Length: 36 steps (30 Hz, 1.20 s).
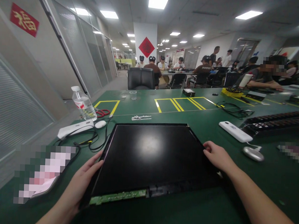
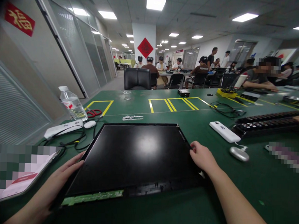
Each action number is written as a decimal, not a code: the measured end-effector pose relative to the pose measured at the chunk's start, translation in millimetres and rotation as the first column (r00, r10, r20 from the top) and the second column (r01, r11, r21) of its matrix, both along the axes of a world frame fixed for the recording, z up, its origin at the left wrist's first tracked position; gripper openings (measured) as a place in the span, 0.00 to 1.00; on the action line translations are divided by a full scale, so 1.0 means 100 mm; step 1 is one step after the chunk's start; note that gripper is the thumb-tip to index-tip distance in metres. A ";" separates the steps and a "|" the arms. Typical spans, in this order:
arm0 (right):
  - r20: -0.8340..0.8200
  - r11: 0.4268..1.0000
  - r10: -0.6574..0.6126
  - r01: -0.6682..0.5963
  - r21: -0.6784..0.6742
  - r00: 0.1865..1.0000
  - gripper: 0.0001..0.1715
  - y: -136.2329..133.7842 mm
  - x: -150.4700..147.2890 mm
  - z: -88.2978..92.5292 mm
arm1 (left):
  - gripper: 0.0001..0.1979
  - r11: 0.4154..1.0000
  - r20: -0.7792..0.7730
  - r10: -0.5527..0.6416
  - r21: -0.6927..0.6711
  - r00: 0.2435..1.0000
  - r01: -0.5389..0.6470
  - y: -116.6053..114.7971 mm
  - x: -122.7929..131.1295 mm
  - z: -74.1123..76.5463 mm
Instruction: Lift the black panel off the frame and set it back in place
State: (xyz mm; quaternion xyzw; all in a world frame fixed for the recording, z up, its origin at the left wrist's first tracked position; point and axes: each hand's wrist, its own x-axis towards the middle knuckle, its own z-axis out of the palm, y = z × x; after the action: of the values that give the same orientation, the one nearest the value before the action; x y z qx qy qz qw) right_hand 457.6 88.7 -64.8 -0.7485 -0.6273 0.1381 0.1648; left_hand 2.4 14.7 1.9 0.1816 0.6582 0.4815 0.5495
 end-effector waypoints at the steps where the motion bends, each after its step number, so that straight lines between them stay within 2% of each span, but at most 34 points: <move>1: 0.004 1.000 0.002 -0.002 -0.004 1.000 0.12 0.00 0.00 0.00 | 0.31 1.000 0.006 -0.008 -0.005 1.000 0.008 0.01 -0.01 -0.02; 5: 0.004 1.000 0.005 -0.005 -0.008 1.000 0.12 0.01 0.02 -0.01 | 0.31 0.999 -0.007 -0.040 -0.005 0.999 0.040 0.03 -0.05 -0.13; 10: 0.001 1.000 0.000 0.000 0.009 1.000 0.11 0.01 0.02 -0.02 | 0.45 0.982 -0.096 -0.135 0.121 0.986 0.147 -0.01 -0.07 -0.24; 12: -0.011 1.000 0.001 -0.001 0.015 1.000 0.12 0.00 0.02 -0.03 | 0.49 0.970 -0.095 -0.169 0.160 0.981 0.182 -0.04 -0.07 -0.25; 15: -0.022 1.000 0.003 -0.003 0.020 1.000 0.12 0.00 0.03 -0.03 | 0.53 0.975 -0.053 -0.157 0.148 0.986 0.163 -0.07 -0.09 -0.22; 20: -0.008 1.000 0.010 -0.010 0.007 1.000 0.12 -0.01 0.03 -0.03 | 0.51 0.982 0.019 -0.158 0.104 0.987 0.155 -0.08 -0.12 -0.09; 22: -0.003 1.000 0.010 -0.010 0.007 1.000 0.12 -0.01 0.02 -0.03 | 0.52 0.984 0.001 -0.158 0.089 0.987 0.157 -0.10 -0.12 -0.04; 25: -0.002 1.000 0.004 -0.004 0.001 1.000 0.12 -0.02 0.02 -0.02 | 0.48 0.981 -0.081 -0.168 0.082 0.982 0.174 -0.11 -0.14 -0.01; 28: 0.008 1.000 0.003 -0.003 -0.008 1.000 0.11 -0.02 0.01 -0.01 | 0.43 0.967 -0.146 -0.203 0.123 0.968 0.222 -0.11 -0.20 -0.05; 31: 0.017 1.000 0.002 -0.002 -0.011 1.000 0.11 -0.02 0.00 -0.01 | 0.36 0.943 -0.145 -0.263 0.170 0.954 0.286 -0.08 -0.29 -0.14; 34: 0.010 1.000 0.003 -0.003 -0.011 1.000 0.11 -0.02 -0.01 0.00 | 0.31 0.935 -0.138 -0.267 0.202 0.954 0.291 -0.05 -0.33 -0.20; 36: 0.004 1.000 0.005 -0.005 -0.013 1.000 0.10 -0.02 -0.01 0.01 | 0.29 0.939 -0.135 -0.251 0.207 0.958 0.276 -0.06 -0.30 -0.18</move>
State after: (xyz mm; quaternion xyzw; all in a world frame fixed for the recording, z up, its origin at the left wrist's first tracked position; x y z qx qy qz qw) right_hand 456.1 86.7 -63.7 -0.7484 -0.6284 0.1412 0.1582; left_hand -27.7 9.1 -15.8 0.3545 0.5978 0.4642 0.5491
